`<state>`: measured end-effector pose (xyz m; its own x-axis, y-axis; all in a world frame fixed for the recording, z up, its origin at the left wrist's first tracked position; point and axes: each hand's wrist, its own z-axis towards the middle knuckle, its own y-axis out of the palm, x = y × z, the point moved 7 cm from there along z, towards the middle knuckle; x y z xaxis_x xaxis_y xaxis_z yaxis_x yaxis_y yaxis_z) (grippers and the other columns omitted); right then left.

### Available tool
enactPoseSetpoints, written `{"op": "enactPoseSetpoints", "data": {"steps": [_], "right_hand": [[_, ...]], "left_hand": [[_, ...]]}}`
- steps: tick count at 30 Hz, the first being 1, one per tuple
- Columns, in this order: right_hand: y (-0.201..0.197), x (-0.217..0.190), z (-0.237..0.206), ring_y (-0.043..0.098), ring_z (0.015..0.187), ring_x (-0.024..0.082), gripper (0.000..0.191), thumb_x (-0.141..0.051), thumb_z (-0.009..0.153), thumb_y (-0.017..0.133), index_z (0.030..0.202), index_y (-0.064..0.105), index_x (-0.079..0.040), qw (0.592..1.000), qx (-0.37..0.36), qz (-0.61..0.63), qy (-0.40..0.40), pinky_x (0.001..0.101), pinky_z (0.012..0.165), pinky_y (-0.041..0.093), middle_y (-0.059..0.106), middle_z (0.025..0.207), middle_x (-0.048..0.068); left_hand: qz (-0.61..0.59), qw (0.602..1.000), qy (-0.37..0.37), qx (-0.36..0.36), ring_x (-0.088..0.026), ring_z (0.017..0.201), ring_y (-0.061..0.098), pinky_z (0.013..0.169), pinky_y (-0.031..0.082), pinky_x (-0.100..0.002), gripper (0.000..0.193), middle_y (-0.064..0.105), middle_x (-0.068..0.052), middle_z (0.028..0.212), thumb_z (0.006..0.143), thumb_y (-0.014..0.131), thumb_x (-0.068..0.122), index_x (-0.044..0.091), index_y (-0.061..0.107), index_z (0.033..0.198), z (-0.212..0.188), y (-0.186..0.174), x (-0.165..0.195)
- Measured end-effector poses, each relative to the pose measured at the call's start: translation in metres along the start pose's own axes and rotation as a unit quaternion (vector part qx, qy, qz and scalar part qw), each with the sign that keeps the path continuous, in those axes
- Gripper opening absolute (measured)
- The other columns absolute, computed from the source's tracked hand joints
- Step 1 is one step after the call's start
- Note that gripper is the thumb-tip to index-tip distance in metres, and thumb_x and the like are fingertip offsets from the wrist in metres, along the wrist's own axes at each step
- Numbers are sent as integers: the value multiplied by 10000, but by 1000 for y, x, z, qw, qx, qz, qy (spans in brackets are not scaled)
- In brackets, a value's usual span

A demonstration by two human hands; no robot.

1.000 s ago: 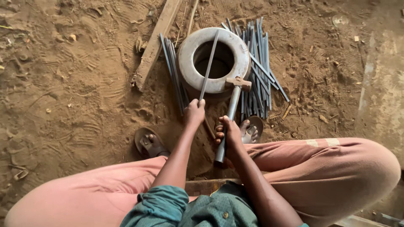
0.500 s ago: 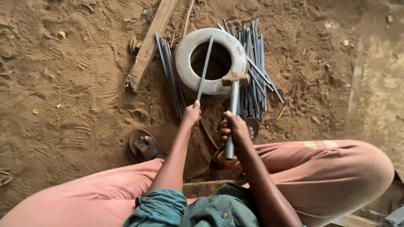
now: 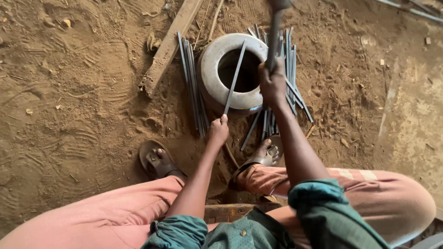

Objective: The person sits on the ground and uses a hammer to repeatedly strike the tip of a metal rod placed on a concrete ring. They rotate the rod to sharpen different sides and then place it aside to pick up another rod.

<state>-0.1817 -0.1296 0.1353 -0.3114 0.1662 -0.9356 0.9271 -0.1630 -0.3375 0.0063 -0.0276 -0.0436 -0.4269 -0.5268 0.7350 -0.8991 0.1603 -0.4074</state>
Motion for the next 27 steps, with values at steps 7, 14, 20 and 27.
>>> {"op": "enactPoseSetpoints", "data": {"steps": [7,14,20,27], "right_hand": [[-4,50,-2,531,539,150,333,-317,1001,644,1151,517,-47,983,-28,40,176,343,464,461,557,747,54],[-19,82,-43,554,571,176,279,-301,1021,613,1131,501,-71,984,0,3,180,362,496,490,575,790,75],[-13,74,-67,583,618,165,257,-308,1027,572,1139,498,-89,982,-2,-25,186,343,514,491,600,806,62],[-14,100,-83,724,978,331,501,-411,1012,600,1311,506,-21,985,14,-129,115,428,811,571,713,1096,223]], "left_hand": [[3,1000,22,5,-466,993,656,857,510,-551,600,699,-261,1063,1058,424,534,10,717,1065,5,5,-9],[-364,880,-32,-302,-209,593,560,521,495,-401,306,618,-80,752,1090,490,378,91,532,1188,-14,17,32],[-506,771,1,-385,-295,792,731,745,630,-447,458,730,-207,1000,1132,346,326,-35,574,1301,-47,-2,113],[-545,746,-2,-382,-298,808,723,704,608,-465,385,733,-169,1008,1112,358,358,58,555,1253,-31,-3,132]]}}
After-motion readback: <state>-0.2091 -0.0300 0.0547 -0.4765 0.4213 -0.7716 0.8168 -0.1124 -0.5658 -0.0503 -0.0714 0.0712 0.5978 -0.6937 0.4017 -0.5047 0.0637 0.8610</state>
